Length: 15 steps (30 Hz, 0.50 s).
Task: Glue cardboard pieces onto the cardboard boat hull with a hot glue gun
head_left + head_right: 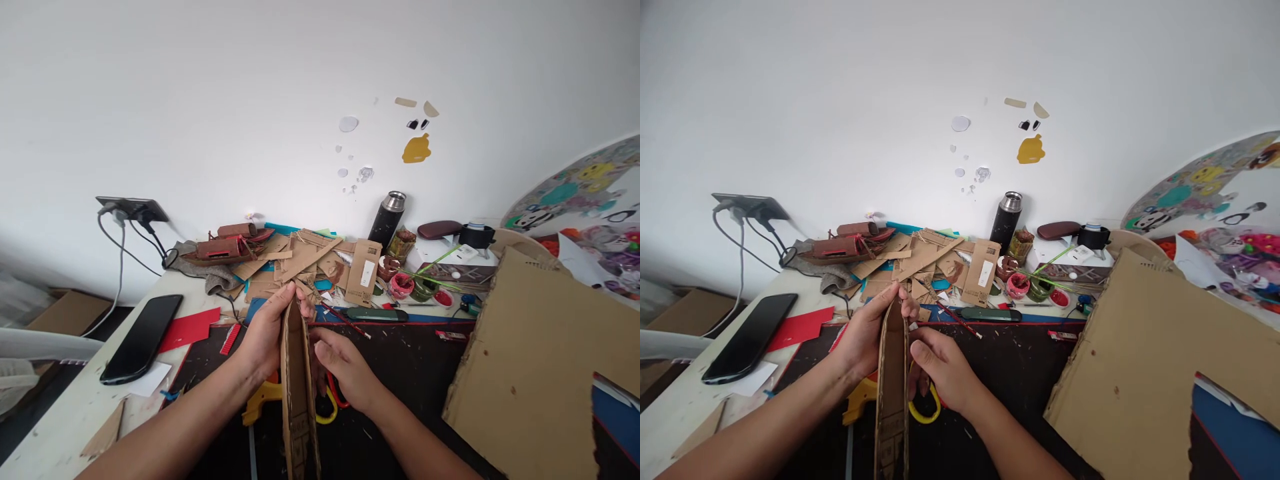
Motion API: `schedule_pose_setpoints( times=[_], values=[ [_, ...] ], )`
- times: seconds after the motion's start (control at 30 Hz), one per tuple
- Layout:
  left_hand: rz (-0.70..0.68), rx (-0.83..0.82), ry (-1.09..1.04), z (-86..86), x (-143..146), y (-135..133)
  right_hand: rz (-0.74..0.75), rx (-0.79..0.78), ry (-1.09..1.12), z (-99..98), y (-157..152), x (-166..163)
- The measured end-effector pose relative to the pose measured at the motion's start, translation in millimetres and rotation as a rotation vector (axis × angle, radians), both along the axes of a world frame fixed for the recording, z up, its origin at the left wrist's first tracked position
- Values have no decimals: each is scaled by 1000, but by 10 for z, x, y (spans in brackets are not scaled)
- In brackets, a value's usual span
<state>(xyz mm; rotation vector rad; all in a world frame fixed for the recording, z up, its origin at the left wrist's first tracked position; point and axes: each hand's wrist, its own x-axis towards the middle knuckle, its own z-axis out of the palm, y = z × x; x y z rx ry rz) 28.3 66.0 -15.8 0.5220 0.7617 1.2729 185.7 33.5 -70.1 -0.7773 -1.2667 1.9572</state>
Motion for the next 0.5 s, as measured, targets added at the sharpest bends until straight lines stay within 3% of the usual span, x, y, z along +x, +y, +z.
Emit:
schedule_pose_setpoints(
  times=[0.5],
  values=[
    [-44,-89,-31,-78,44,-12,-14,20,-33,48,-94,-64]
  ],
)
